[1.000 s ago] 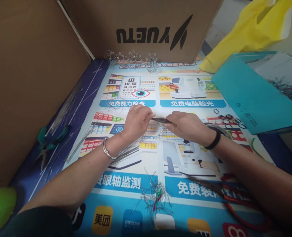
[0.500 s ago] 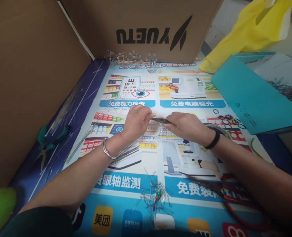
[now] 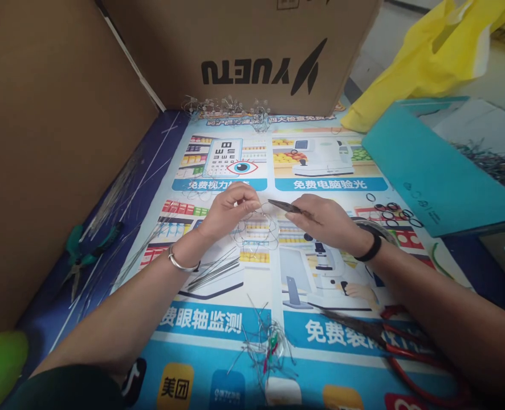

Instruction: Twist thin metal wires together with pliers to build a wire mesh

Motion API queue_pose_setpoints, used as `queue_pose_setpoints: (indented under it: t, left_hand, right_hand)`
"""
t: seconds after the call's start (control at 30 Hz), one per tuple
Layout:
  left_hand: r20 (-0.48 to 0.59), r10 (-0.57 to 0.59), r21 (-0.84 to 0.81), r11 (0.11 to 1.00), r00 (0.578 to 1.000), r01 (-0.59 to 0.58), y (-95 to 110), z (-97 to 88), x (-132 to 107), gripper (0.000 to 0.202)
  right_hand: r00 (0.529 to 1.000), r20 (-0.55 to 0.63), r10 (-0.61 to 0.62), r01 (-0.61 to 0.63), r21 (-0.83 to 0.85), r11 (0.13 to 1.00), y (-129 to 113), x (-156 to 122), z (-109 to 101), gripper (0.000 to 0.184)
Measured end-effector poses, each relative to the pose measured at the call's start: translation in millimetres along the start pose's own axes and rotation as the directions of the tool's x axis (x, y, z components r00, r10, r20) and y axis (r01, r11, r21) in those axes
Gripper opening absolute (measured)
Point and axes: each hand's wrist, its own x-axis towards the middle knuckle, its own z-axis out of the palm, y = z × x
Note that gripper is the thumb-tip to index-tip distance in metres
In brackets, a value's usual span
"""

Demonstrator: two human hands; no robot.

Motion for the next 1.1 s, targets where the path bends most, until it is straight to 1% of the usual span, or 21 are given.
queue_pose_setpoints:
  t: [0.13,0.2,0.37,0.5,0.63,0.73,0.9,1.1]
  left_hand:
    - [0.043,-0.032,-0.160,0.986,0.999,0.038,-7.4,-3.3,-0.3,0.020]
    - [0.073,-0.042,-0.208,0.976,0.996,0.057,-10.7,-4.4,-0.6,0.019]
    - [0.106,-0.078,-0.226,0.969,0.991,0.100,-13.4,-5.3,-1.5,0.019]
    - [0.099,-0.085,-0.275,0.955,0.991,0.110,-12.9,-4.0,-2.2,0.019]
    - [0.093,-0.093,-0.340,0.933,0.991,0.119,-11.1,-3.1,-2.1,0.017]
    - [0.090,-0.108,-0.325,0.936,0.990,0.132,-7.9,-3.3,-1.6,0.015]
    - [0.051,-0.107,-0.209,0.971,0.993,0.115,-2.3,-1.6,-1.0,0.012]
    - [0.058,-0.081,-0.185,0.979,0.995,0.091,-2.1,1.4,-0.3,0.013]
  right_hand:
    - [0.998,-0.046,-0.044,0.046,0.025,0.999,0.2,-2.3,0.6,0.036]
    - [0.996,-0.058,-0.063,0.064,0.019,0.998,0.4,-3.3,1.2,0.036]
    - [0.995,-0.056,-0.086,0.087,0.009,0.996,0.8,-4.3,1.9,0.034]
    - [0.993,-0.052,-0.106,0.106,-0.008,0.994,0.5,-4.7,1.7,0.032]
    - [0.991,-0.051,-0.120,0.118,-0.042,0.992,0.3,-5.5,1.1,0.034]
    - [0.993,-0.021,-0.120,0.118,-0.093,0.989,-0.8,-5.9,-1.5,0.035]
    - [0.991,0.086,-0.098,0.113,-0.197,0.974,-6.0,-5.0,-6.7,0.033]
    - [0.990,0.108,-0.088,0.112,-0.243,0.963,-9.6,-3.0,-3.1,0.032]
